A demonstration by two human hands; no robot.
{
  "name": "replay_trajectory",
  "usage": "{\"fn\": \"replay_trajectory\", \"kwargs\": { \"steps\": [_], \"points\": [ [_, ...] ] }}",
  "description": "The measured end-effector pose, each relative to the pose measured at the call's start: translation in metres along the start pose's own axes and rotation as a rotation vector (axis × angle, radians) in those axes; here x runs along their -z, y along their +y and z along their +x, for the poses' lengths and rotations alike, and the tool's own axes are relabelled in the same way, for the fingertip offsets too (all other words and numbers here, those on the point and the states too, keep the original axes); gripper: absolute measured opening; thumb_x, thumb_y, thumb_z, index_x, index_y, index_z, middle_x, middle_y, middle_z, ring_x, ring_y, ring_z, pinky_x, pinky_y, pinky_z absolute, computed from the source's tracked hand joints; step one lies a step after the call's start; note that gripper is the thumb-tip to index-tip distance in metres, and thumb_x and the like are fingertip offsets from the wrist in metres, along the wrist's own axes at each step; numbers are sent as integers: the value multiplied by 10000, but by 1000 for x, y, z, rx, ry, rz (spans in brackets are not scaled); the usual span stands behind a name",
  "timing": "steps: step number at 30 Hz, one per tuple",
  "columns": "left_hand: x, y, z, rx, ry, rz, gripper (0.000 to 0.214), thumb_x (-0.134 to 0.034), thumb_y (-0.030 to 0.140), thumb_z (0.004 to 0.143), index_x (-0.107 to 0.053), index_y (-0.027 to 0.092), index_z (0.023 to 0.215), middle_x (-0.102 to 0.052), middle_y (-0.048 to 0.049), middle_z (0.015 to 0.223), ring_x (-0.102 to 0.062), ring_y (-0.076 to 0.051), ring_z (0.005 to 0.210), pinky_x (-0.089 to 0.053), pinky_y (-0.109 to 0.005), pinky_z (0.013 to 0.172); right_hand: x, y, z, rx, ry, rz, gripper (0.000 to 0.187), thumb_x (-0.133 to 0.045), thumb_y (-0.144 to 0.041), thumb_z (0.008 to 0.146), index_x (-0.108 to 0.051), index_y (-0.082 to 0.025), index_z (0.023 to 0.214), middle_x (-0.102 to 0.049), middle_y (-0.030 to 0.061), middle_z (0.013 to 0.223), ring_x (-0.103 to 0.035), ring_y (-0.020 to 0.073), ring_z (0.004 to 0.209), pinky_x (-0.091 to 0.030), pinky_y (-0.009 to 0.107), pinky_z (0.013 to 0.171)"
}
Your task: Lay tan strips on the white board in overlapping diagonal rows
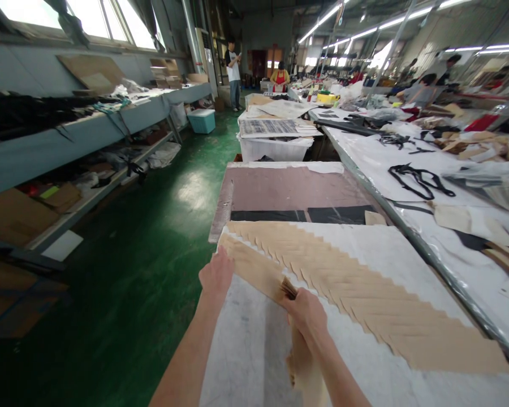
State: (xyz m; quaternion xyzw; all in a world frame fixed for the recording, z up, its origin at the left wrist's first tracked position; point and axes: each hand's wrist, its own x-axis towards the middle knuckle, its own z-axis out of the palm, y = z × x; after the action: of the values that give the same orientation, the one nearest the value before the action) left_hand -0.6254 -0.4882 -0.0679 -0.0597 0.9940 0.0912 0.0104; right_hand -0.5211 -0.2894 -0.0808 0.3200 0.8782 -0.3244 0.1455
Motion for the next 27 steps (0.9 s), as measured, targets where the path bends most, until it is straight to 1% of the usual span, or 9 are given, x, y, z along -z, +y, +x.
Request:
{"fn": "replay_trajectory", "kwargs": {
  "steps": [4, 8, 12, 15, 17, 20, 22, 24, 27],
  "points": [
    [-4, 11, -12, -226, 46, -16, 315, -342, 127, 886, -612, 175, 1042, -624, -158, 1116, -543, -287, 1112, -419, -392, 895, 10, 4, -1, 9, -9, 41, 274, -635, -461, 678, -655, -188, 691, -703, 192, 835, -651, 344, 882, -423, 377, 679],
    [-5, 8, -18, -333, 23, -81, 321, -382, 81, 855, -640, 180, 1019, -627, -145, 1152, -531, -285, 1127, -367, -422, 972, 27, 20, -18, 48, -143, 230, 358, -567, -512, 754, -620, -182, 625, -686, 100, 665, -653, 236, 671, -439, 302, 591],
    [3, 12, -26, -332, -43, -204, 312, -383, 117, 859, -638, 157, 1034, -651, -162, 1105, -561, -300, 1105, -360, -453, 985, 47, 37, -48, 71, -507, 834, 414, -614, -555, 754, -608, -152, 658, -650, 38, 642, -574, 130, 532, -442, 244, 540],
    [14, 26, -47, -356, -147, -352, 291, -414, 254, 885, -608, 174, 1086, -666, -114, 1109, -598, -240, 1061, -433, -355, 927, 57, 41, -65, 29, -658, 1173, 339, -777, -418, 650, -656, -122, 763, -682, 63, 740, -591, 130, 578, -470, 249, 581],
    [23, 37, -70, -382, -319, -576, 310, -436, 375, 885, -596, 197, 1082, -676, -65, 1089, -619, -190, 1000, -475, -276, 841, 59, 40, -71, 16, -642, 1235, 318, -806, -344, 628, -669, -122, 811, -701, 78, 770, -605, 141, 601, -486, 267, 607],
    [33, 49, -104, -324, -731, -1104, 400, -523, 481, 829, -583, 184, 1090, -655, -65, 1097, -598, -183, 983, -473, -261, 798, 58, 34, -73, 1, -551, 1211, 322, -832, -291, 576, -682, -123, 807, -702, 68, 710, -594, 150, 578, -481, 274, 589],
    [36, 54, -119, -256, -895, -1272, 472, -615, 496, 758, -574, 184, 1110, -652, -67, 1083, -589, -178, 946, -463, -252, 756, 56, 30, -73, 11, -499, 1162, 344, -842, -279, 544, -700, -120, 813, -697, 59, 697, -585, 154, 579, -471, 268, 577],
    [34, 58, -127, -172, -911, -1299, 466, -680, 474, 703, -597, 173, 1049, -665, -43, 930, -580, -146, 798, -434, -223, 649, 54, 25, -73, 40, -473, 1137, 352, -841, -289, 537, -713, -120, 818, -692, 48, 700, -578, 154, 592, -459, 257, 571],
    [29, 59, -127, -74, -777, -1276, 312, -697, 430, 688, -606, 153, 798, -546, 36, 625, -438, -80, 548, -327, -193, 503, 53, 20, -78, 71, -476, 1105, 334, -831, -298, 549, -717, -127, 813, -682, 29, 696, -569, 148, 596, -447, 242, 560]
  ]
}}
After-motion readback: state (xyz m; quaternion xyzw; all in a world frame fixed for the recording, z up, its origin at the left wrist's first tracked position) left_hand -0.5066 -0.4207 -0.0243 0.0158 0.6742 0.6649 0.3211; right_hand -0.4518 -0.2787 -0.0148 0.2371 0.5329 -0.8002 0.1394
